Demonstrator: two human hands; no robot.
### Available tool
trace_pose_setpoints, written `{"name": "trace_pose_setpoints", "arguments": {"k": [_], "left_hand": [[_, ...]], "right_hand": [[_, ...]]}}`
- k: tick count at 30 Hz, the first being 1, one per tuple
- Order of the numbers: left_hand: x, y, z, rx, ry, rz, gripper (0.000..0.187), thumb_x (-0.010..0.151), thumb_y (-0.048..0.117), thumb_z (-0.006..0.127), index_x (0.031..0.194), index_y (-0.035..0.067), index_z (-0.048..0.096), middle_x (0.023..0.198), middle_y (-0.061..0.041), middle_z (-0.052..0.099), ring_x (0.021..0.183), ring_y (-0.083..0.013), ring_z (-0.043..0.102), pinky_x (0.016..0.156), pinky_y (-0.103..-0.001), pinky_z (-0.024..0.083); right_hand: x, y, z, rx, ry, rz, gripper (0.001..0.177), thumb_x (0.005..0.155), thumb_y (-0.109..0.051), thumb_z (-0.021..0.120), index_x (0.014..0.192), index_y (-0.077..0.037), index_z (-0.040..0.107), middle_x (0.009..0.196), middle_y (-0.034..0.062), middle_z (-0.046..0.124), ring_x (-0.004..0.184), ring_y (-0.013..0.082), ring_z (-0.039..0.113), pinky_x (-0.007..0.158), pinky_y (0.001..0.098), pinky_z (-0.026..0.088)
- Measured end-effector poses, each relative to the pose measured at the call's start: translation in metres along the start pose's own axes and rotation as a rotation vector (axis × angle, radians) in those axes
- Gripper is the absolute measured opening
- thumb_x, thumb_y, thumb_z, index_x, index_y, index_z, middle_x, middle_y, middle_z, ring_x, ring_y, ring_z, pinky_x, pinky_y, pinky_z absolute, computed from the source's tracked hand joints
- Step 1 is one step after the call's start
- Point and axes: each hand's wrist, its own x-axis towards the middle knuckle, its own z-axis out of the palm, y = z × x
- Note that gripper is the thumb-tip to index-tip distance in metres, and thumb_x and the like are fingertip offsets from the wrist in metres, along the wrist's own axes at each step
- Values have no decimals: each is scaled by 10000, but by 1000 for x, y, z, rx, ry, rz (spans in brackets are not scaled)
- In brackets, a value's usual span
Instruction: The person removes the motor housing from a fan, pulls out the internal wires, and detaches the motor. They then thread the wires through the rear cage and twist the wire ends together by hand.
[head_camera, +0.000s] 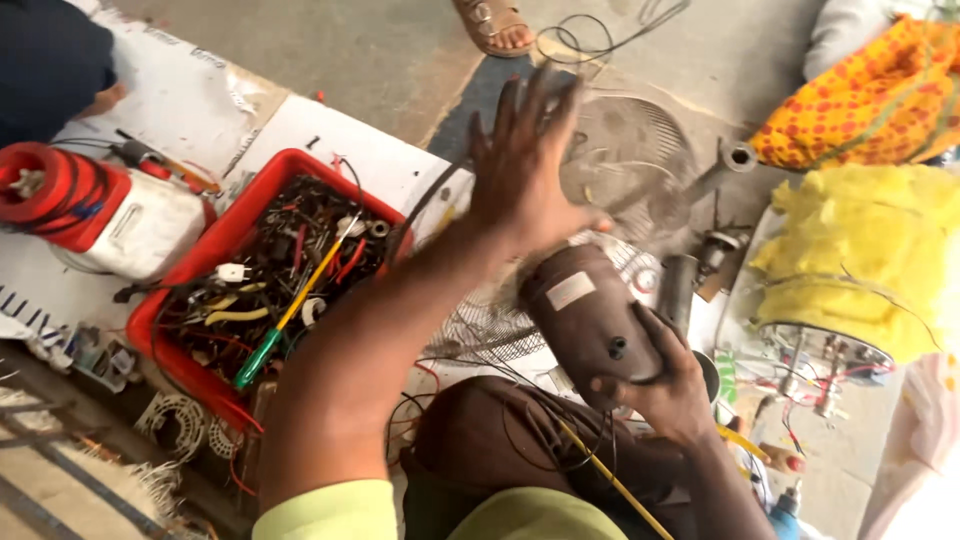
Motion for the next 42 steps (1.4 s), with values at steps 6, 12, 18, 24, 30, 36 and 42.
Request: {"name": "trace_pose_setpoints", "arguments": {"k": [6, 12, 18, 24, 30, 36, 42], "left_hand": [[18, -24, 21, 245, -366, -244, 1205, 533, 569, 978, 1527, 181, 415, 1494, -195, 389, 1334, -388, 442, 1042, -651, 379], [12, -33, 27, 302, -270, -271, 1069, 607, 628, 937, 1482, 217, 483, 1452, -213, 429, 1278, -389, 472, 972, -624, 411], [11, -50, 16, 257, -258, -436, 917, 667, 557, 920, 1441, 234, 551, 1497, -198, 399, 1308, -393, 437, 1028, -618, 356], [-17, -45, 14, -28, 71, -224, 562, 778, 381, 881, 1254, 149, 694, 1432, -201, 490, 1270, -333, 518, 1022, -500, 438], [-93, 32, 35, -413, -90, 42, 354, 807, 348, 901, 946, 52, 767, 835, -95, 721, 713, -208, 690, 613, -363, 559], [-113, 47, 58, -507, -213, -98, 298, 841, 336, 856, 843, 50, 772, 756, -117, 725, 664, -241, 709, 607, -371, 549], [-108, 53, 57, -546, -263, -120, 232, 790, 257, 888, 798, 49, 786, 719, -122, 732, 642, -260, 720, 633, -385, 559]], "right_hand": [[-8, 19, 47, 639, 233, 391, 1156, 701, -303, 861, 1610, -172, 159, 1514, 213, 409, 1349, 359, 489, 1073, 451, 468], [3, 3, 39, 1016, 256, 576, 1023, 727, -186, 811, 1589, -151, 261, 1462, 195, 464, 1290, 359, 559, 1022, 495, 535], [6, 25, 57, 924, 202, 355, 988, 693, -34, 814, 1539, -106, 309, 1366, 187, 526, 1228, 330, 596, 1013, 443, 553], [6, 2, 44, 961, 216, 302, 968, 669, -19, 801, 1506, -135, 329, 1327, 130, 563, 1203, 277, 599, 1006, 410, 536], [-4, 20, 46, 960, 195, 253, 889, 693, -23, 811, 1462, -99, 371, 1329, 135, 564, 1198, 262, 606, 1008, 403, 542], [-3, 16, 45, 949, 189, 246, 882, 704, -22, 809, 1471, -77, 379, 1302, 157, 578, 1156, 263, 620, 964, 387, 555], [1, 16, 49, 1010, 202, 284, 986, 695, -15, 771, 1541, -96, 272, 1313, 161, 553, 1140, 258, 622, 933, 390, 568]]}}
